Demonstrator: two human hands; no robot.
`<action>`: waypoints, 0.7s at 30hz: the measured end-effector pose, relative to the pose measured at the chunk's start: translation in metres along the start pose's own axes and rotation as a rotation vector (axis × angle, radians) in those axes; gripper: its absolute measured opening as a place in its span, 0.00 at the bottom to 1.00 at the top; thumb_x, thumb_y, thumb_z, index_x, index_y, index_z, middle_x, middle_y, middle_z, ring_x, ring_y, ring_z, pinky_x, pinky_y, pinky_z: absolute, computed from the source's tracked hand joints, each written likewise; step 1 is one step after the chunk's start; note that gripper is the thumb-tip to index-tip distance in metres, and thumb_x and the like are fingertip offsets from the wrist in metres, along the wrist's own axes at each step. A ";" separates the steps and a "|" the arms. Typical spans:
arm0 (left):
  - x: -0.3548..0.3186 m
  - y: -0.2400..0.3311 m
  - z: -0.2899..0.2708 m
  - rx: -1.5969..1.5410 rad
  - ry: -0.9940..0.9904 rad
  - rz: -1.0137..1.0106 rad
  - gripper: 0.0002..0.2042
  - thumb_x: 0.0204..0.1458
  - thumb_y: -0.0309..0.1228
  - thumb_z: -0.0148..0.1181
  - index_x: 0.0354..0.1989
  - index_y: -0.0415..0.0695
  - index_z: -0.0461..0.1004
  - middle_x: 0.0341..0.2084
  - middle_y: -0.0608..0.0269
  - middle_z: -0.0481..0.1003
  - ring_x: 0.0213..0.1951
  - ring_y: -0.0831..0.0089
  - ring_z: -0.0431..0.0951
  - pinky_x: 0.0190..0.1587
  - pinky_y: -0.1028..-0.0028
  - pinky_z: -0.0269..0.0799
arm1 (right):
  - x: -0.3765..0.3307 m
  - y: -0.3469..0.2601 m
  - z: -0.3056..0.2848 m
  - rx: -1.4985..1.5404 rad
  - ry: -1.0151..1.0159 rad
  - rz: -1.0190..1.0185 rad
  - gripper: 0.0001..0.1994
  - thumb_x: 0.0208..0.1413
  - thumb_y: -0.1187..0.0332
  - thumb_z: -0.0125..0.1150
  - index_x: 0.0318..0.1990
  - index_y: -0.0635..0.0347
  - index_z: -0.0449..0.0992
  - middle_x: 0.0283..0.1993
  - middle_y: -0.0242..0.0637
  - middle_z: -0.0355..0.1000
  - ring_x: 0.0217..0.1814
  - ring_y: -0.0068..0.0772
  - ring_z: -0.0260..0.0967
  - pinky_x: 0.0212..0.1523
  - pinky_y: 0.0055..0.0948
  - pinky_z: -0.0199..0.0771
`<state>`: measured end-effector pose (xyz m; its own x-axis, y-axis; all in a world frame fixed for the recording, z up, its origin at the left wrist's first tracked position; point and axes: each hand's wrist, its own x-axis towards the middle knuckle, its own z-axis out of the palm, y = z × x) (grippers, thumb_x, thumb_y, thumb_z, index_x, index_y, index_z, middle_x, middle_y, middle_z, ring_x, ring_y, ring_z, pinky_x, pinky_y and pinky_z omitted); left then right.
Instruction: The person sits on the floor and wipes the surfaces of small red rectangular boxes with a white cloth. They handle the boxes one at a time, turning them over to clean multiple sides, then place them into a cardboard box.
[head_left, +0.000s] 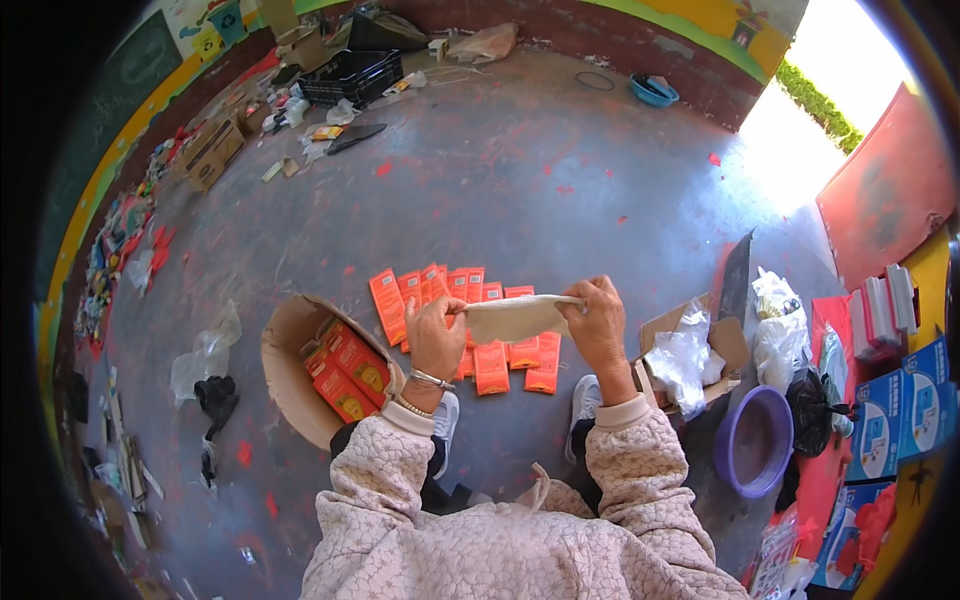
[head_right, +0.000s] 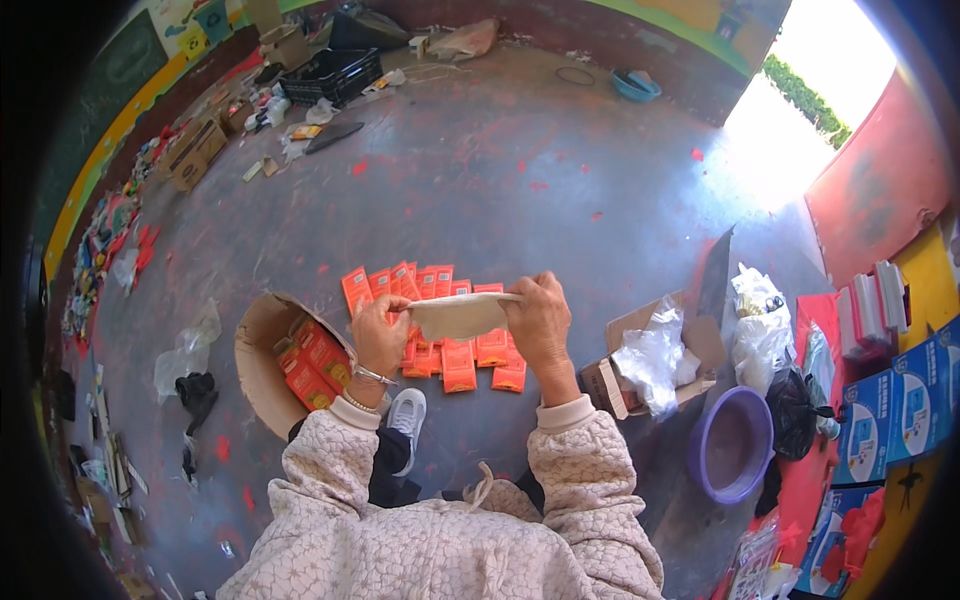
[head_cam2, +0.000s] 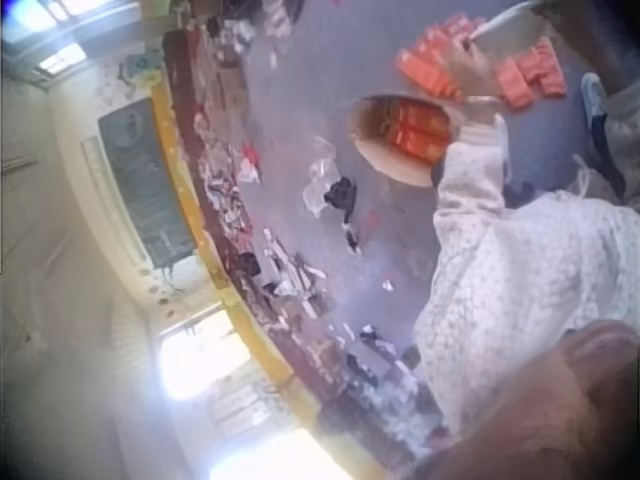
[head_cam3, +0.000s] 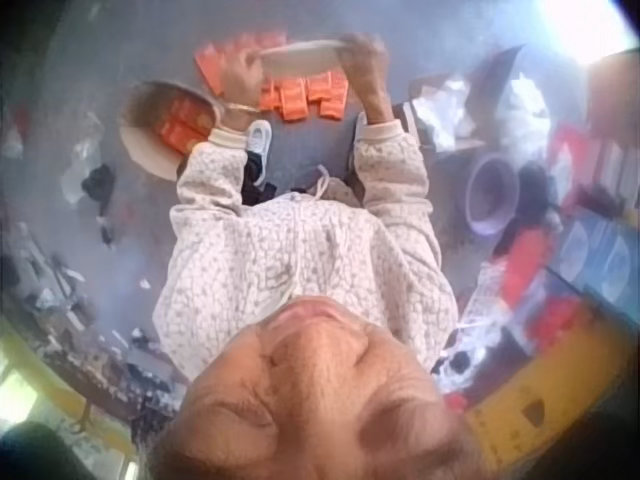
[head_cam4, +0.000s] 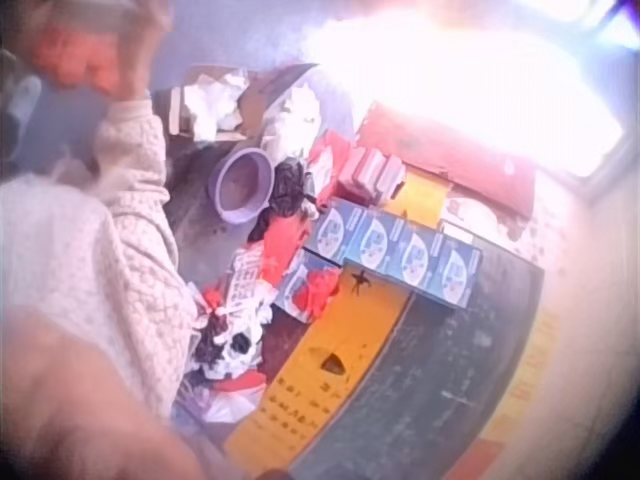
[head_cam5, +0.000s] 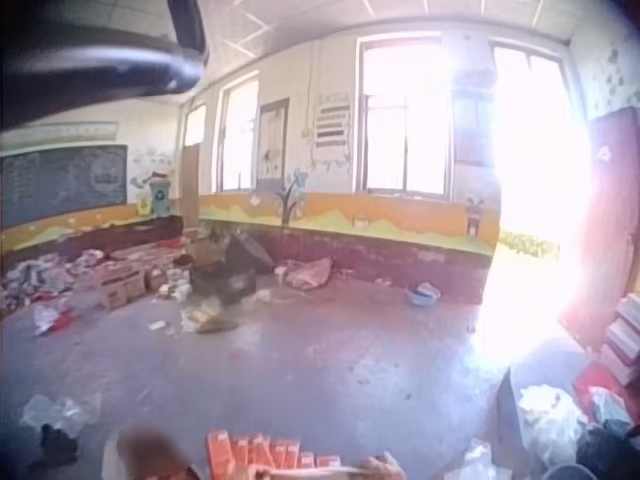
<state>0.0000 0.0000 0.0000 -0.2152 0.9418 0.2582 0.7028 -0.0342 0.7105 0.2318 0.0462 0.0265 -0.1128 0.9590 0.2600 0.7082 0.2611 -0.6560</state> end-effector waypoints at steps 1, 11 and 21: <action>0.002 0.003 -0.003 0.006 0.010 0.064 0.05 0.44 0.27 0.57 0.30 0.44 0.71 0.45 0.55 0.73 0.40 0.67 0.74 0.53 0.66 0.62 | 0.002 0.006 -0.001 0.056 0.052 -0.084 0.06 0.50 0.68 0.60 0.36 0.55 0.75 0.43 0.35 0.72 0.39 0.33 0.70 0.40 0.32 0.69; -0.008 -0.002 -0.001 -1.372 -0.436 -0.593 0.07 0.52 0.32 0.48 0.33 0.41 0.67 0.30 0.66 0.73 0.35 0.75 0.73 0.40 0.74 0.69 | 0.002 0.003 0.018 0.581 -0.011 0.234 0.09 0.57 0.68 0.51 0.29 0.63 0.69 0.23 0.30 0.66 0.27 0.18 0.59 0.28 0.25 0.63; -0.009 -0.004 0.018 -0.889 -0.291 -0.510 0.13 0.58 0.37 0.51 0.41 0.39 0.64 0.33 0.58 0.73 0.34 0.73 0.76 0.36 0.76 0.72 | 0.003 -0.028 -0.022 0.339 0.167 0.093 0.08 0.54 0.70 0.52 0.29 0.66 0.68 0.21 0.45 0.65 0.22 0.36 0.62 0.24 0.30 0.63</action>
<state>0.0112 -0.0026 -0.0170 -0.0918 0.9534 -0.2874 -0.1975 0.2655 0.9437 0.2266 0.0391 0.0615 0.0761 0.9563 0.2824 0.4367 0.2226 -0.8716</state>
